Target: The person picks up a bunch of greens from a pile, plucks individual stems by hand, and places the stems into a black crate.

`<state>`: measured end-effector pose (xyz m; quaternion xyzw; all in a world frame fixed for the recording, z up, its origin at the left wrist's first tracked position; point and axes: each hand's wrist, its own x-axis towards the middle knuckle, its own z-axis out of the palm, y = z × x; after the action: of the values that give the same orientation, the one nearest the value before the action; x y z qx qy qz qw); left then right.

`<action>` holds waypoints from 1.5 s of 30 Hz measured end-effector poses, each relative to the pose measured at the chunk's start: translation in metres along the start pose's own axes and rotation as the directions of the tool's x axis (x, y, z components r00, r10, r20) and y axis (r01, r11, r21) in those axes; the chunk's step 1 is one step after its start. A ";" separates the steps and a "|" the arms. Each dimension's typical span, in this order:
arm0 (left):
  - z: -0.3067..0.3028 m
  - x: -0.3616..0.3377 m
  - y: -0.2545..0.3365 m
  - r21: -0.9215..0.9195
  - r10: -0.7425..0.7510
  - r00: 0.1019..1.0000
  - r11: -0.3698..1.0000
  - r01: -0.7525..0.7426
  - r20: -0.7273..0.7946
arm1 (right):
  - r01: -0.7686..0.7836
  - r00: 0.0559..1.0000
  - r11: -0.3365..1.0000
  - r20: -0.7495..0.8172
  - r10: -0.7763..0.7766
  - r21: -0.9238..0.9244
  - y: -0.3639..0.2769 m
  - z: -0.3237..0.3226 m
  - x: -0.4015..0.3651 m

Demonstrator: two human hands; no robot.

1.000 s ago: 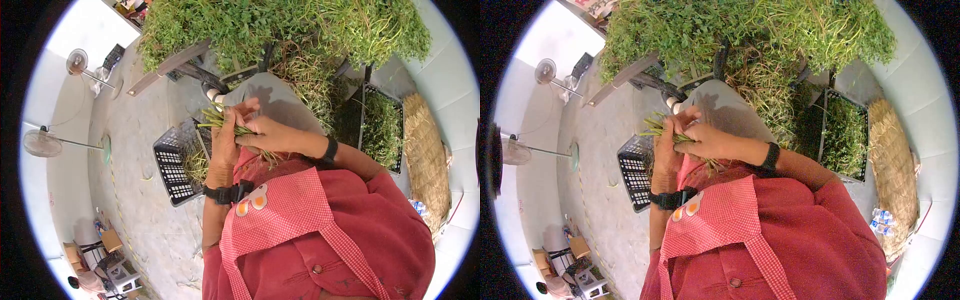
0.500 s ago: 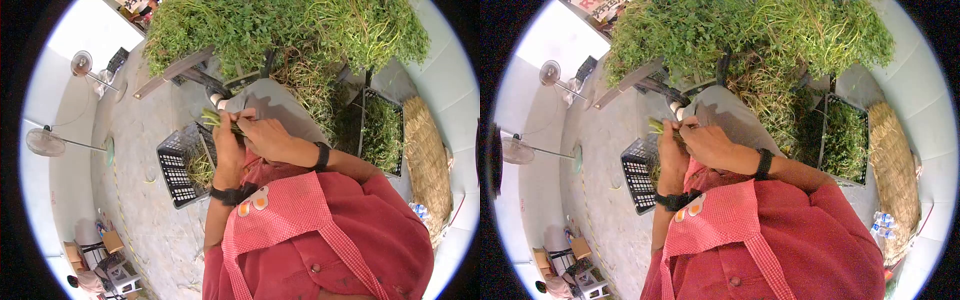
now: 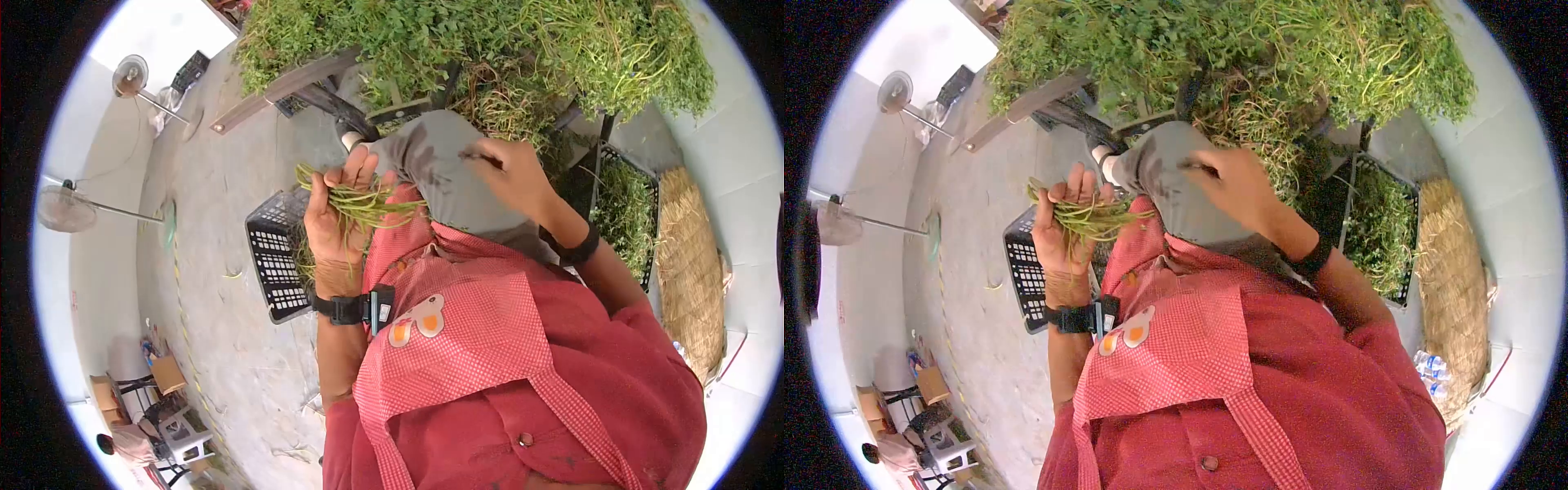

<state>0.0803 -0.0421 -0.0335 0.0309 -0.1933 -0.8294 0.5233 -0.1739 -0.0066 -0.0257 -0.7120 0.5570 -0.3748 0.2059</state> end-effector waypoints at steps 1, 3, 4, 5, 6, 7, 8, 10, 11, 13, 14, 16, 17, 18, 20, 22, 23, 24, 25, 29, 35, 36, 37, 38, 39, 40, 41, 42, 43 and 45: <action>0.000 0.002 -0.003 -0.005 -0.018 1.000 1.000 0.018 -0.006 | -0.019 1.000 1.000 -0.004 0.019 0.000 -0.011 -0.003 0.001; 0.000 0.006 -0.002 -0.040 -0.024 0.999 0.999 0.025 0.026 | 0.064 0.997 0.989 0.041 -0.070 0.135 -0.033 0.001 0.012; 0.000 0.005 -0.002 -0.047 -0.032 0.999 0.998 0.033 0.016 | 0.050 0.997 0.990 0.046 -0.056 0.135 -0.032 0.006 0.011; 0.000 0.006 0.000 -0.053 -0.018 0.999 0.998 0.020 0.029 | 0.066 0.994 0.983 0.073 -0.079 0.169 -0.028 0.012 0.010; 0.001 0.006 0.000 -0.056 -0.003 0.999 0.998 0.006 0.043 | 0.084 0.990 0.975 0.096 -0.106 0.204 -0.023 0.017 0.008; 0.003 0.006 0.000 -0.071 0.003 0.999 0.997 0.000 0.034 | 0.034 0.985 0.979 0.157 -0.066 0.200 -0.018 0.023 0.003; 0.002 0.005 -0.001 -0.074 -0.002 1.000 0.997 0.005 0.030 | 0.026 0.986 0.979 0.158 -0.059 0.201 -0.016 0.026 -0.001; 0.002 0.005 -0.001 -0.122 0.006 1.000 0.993 -0.004 0.022 | 0.103 0.983 0.992 0.143 -0.112 0.066 -0.012 0.029 -0.006; 0.001 0.005 -0.001 -0.106 0.004 1.000 0.994 -0.003 0.014 | 0.101 0.985 0.993 0.137 -0.109 0.062 -0.012 0.030 -0.008; -0.002 0.006 -0.001 -0.109 -0.003 1.000 0.994 0.005 0.017 | 0.003 0.958 0.962 0.274 -0.081 0.274 -0.013 0.034 -0.010; -0.003 0.006 -0.001 -0.111 -0.002 1.000 0.994 0.004 0.012 | -0.001 0.959 0.963 0.273 -0.076 0.270 -0.014 0.034 -0.009; -0.005 0.008 -0.001 -0.093 0.004 1.000 0.996 -0.004 -0.001 | -0.005 0.938 0.956 0.334 -0.097 0.294 -0.016 0.036 -0.008; -0.006 0.009 -0.001 -0.091 0.001 1.000 0.996 0.001 0.020 | -0.006 0.936 0.956 0.337 -0.097 0.292 -0.016 0.035 -0.007; -0.004 0.007 -0.001 -0.087 -0.004 0.999 0.996 0.007 0.036 | -0.154 0.926 0.908 0.377 -0.005 0.389 -0.018 0.037 -0.009; 0.003 0.003 -0.002 -0.053 0.012 1.000 0.999 -0.014 -0.020 | -0.288 0.902 0.831 0.426 0.068 0.477 -0.021 0.036 -0.007; 0.008 0.003 -0.004 -0.018 0.029 0.997 0.999 -0.031 -0.066 | -0.352 0.868 0.857 0.474 0.148 0.377 -0.021 0.030 -0.006; 0.006 0.004 -0.005 0.035 0.032 0.997 0.999 -0.030 -0.067 | -0.346 0.870 0.859 0.472 0.143 0.377 -0.020 0.031 -0.005; 0.007 0.004 -0.008 0.085 0.034 0.997 0.996 -0.028 -0.070 | -0.154 0.946 0.965 0.315 0.082 0.213 -0.018 0.033 -0.006; 0.012 0.004 -0.012 0.029 0.002 0.992 1.000 0.002 -0.125 | 0.020 0.986 1.000 0.168 -0.020 0.007 -0.015 0.035 -0.007; 0.020 0.010 -0.025 -0.050 -0.023 0.992 0.999 0.017 -0.126 | -0.168 0.985 0.980 0.067 0.161 0.105 -0.007 0.036 -0.001; 0.022 0.021 -0.025 -0.020 -0.028 0.999 0.999 0.027 -0.030 | -0.294 0.906 -0.081 0.305 0.293 0.952 0.006 0.027 0.002; 0.017 0.021 -0.020 -0.029 -0.028 0.999 0.999 0.028 0.017 | -0.214 0.935 -0.308 0.286 0.209 0.927 0.010 0.019 0.004; 0.012 0.019 -0.012 -0.103 -0.014 0.999 0.995 0.018 0.041 | -0.144 0.960 -0.522 0.246 0.131 0.841 0.013 0.012 0.004; 0.008 0.017 -0.008 -0.100 -0.009 0.999 0.995 0.013 0.043 | -0.147 0.961 -0.522 0.246 0.125 0.840 0.015 0.005 0.003; 0.007 0.016 -0.005 -0.077 0.056 0.997 0.995 -0.059 -0.043 | -0.190 0.958 -0.351 0.251 0.137 0.917 0.017 -0.001 0.002; 0.006 0.015 -0.003 -0.048 0.122 0.984 0.990 -0.129 -0.128 | -0.227 0.956 -0.166 0.252 0.150 0.960 0.004 -0.007 0.006; 0.006 0.016 -0.004 -0.039 0.153 0.975 0.986 -0.161 -0.162 | -0.387 0.890 0.042 0.361 0.277 0.921 -0.016 -0.009 0.000; 0.007 0.017 -0.005 -0.038 0.155 0.975 0.986 -0.163 -0.161 | -0.386 0.891 0.043 0.361 0.275 0.921 -0.020 0.001 -0.005; 0.010 0.017 -0.007 0.007 0.163 0.970 0.986 -0.164 -0.183 | -0.508 0.861 0.088 0.500 0.095 0.857 -0.019 0.012 -0.009; 0.010 0.018 -0.009 0.053 0.172 0.964 0.985 -0.165 -0.201 | -0.606 0.779 0.159 0.622 -0.080 0.779 -0.025 0.023 -0.012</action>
<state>0.0619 -0.0515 -0.0243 0.1091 -0.1552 -0.7706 0.6084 -0.1410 0.0090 -0.0260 -0.3772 0.2375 -0.3774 0.8117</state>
